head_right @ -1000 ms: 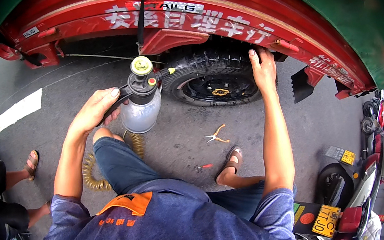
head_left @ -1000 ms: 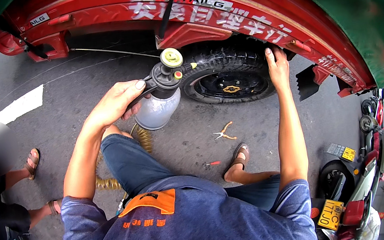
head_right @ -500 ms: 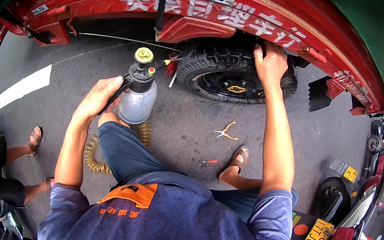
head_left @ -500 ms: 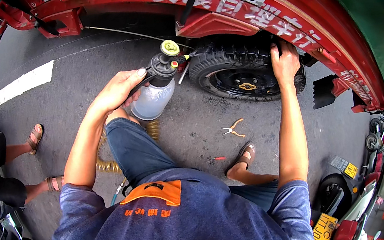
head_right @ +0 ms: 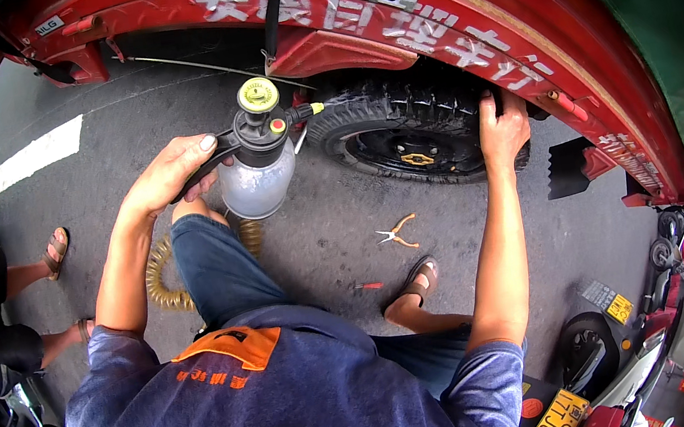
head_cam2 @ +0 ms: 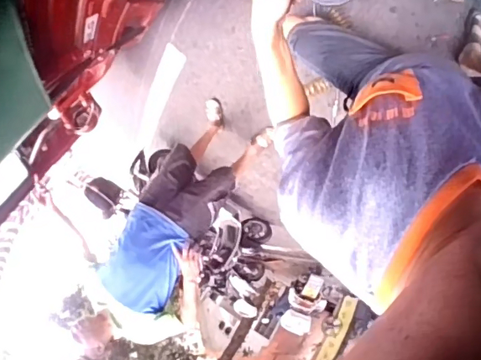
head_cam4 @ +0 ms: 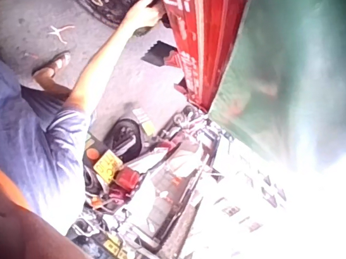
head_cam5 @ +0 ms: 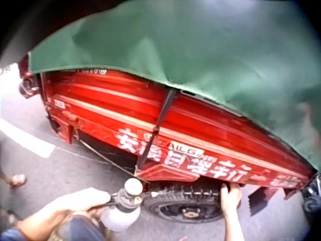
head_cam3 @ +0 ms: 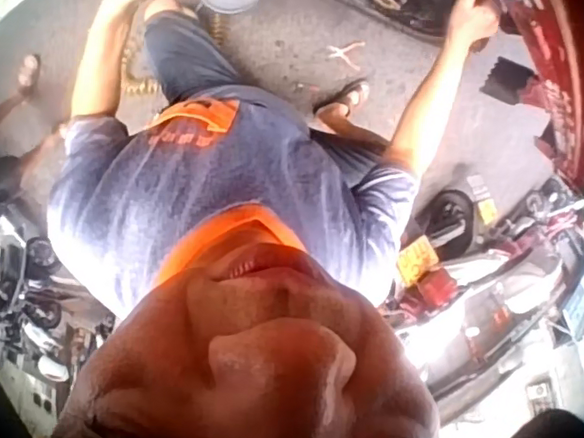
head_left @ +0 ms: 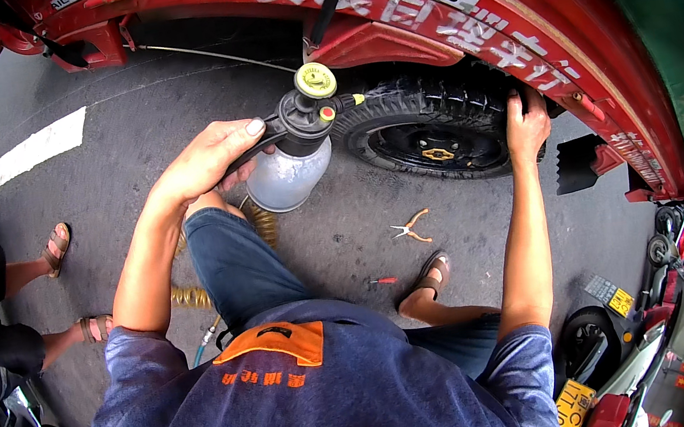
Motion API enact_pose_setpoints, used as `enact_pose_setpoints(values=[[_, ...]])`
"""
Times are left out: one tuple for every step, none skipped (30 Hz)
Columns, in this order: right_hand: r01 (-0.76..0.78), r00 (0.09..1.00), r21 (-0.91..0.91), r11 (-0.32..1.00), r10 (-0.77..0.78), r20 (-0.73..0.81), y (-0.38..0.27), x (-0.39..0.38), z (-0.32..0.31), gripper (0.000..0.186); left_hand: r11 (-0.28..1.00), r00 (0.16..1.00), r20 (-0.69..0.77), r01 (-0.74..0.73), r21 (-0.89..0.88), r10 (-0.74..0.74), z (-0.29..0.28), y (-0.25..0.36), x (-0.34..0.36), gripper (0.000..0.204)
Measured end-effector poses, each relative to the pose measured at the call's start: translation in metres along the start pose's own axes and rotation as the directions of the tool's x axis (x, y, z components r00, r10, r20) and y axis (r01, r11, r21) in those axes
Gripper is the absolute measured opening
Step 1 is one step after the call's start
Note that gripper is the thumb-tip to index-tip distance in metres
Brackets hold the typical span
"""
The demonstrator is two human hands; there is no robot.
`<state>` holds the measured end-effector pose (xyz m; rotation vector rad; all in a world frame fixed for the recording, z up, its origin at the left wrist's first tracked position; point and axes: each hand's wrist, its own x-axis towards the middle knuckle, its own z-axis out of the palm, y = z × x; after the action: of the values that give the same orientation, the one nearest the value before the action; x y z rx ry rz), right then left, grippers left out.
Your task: The person sprays liquid on a tire to identify a leak, uses a tool to apply pressure to a valve, and then uses a red jack to lift the vehicle before clearing tools from the ground.
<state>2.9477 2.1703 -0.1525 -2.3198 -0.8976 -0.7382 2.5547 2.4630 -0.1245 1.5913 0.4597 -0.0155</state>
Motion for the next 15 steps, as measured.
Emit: enact_pose_setpoints(values=[[-0.062, 0.998, 0.071, 0.996, 0.062, 0.003, 0.022, -0.001, -0.007, 0.035, 1.0, 1.0, 0.02, -0.015, -0.01, 0.015, 0.006, 0.004, 0.005, 0.054], [-0.126, 0.992, 0.139, 0.982, 0.126, 0.011, 0.042, -0.003, -0.015, 0.037, 0.999, 0.999, 0.044, -0.027, -0.02, 0.028, 0.011, 0.007, 0.01, 0.055], [-0.197, 0.98, 0.167, 0.966, 0.187, 0.072, 0.051, -0.005, -0.022, 0.04, 0.999, 0.998, 0.058, -0.036, -0.02, 0.037, 0.014, 0.007, 0.011, 0.055], [-0.2, 0.979, 0.153, 0.968, 0.192, 0.06, 0.058, -0.009, -0.024, 0.04, 0.999, 0.999, 0.044, -0.027, -0.02, 0.028, 0.016, 0.006, 0.013, 0.055], [-0.235, 0.971, 0.175, 0.956, 0.222, 0.091, 0.065, -0.014, -0.024, 0.042, 1.0, 0.999, 0.032, -0.019, -0.019, 0.019, 0.018, 0.005, 0.015, 0.055], [-0.264, 0.962, 0.202, 0.943, 0.244, 0.119, 0.07, -0.014, -0.024, 0.044, 0.999, 0.998, 0.043, -0.034, -0.019, 0.035, 0.02, 0.006, 0.015, 0.055], [-0.269, 0.957, 0.177, 0.947, 0.242, 0.161, 0.071, -0.015, -0.023, 0.046, 0.999, 0.999, 0.038, -0.035, -0.029, 0.036, 0.02, 0.006, 0.013, 0.055], [-0.258, 0.96, 0.176, 0.95, 0.232, 0.153, 0.072, -0.014, -0.021, 0.046, 0.999, 0.999, 0.033, -0.036, -0.039, 0.037, 0.021, 0.006, 0.013, 0.055], [-0.271, 0.956, 0.194, 0.943, 0.239, 0.172, 0.072, -0.015, -0.021, 0.046, 0.999, 0.998, 0.045, -0.041, -0.021, 0.042, 0.023, 0.009, 0.013, 0.055], [-0.283, 0.951, 0.211, 0.936, 0.244, 0.19, 0.073, -0.015, -0.022, 0.046, 0.999, 0.998, 0.052, -0.043, -0.016, 0.044, 0.026, 0.012, 0.014, 0.055], [-0.287, 0.95, 0.211, 0.935, 0.25, 0.185, 0.073, -0.016, -0.023, 0.046, 0.999, 0.996, 0.072, -0.053, -0.01, 0.053, 0.029, 0.015, 0.014, 0.055], [-0.291, 0.949, 0.216, 0.932, 0.252, 0.189, 0.075, -0.016, -0.024, 0.046, 0.998, 0.993, 0.094, -0.067, -0.004, 0.067, 0.032, 0.019, 0.016, 0.055], [-0.294, 0.948, 0.221, 0.93, 0.253, 0.194, 0.077, -0.016, -0.025, 0.046, 0.997, 0.99, 0.117, -0.074, -0.004, 0.074, 0.034, 0.025, 0.016, 0.055], [-0.294, 0.949, 0.22, 0.93, 0.256, 0.185, 0.078, -0.015, -0.026, 0.046, 0.997, 0.989, 0.122, -0.081, 0.0, 0.081, 0.037, 0.027, 0.017, 0.055], [-0.282, 0.951, 0.21, 0.936, 0.245, 0.187, 0.078, -0.016, -0.025, 0.047, 0.996, 0.988, 0.13, -0.088, 0.001, 0.087, 0.04, 0.03, 0.018, 0.055]])
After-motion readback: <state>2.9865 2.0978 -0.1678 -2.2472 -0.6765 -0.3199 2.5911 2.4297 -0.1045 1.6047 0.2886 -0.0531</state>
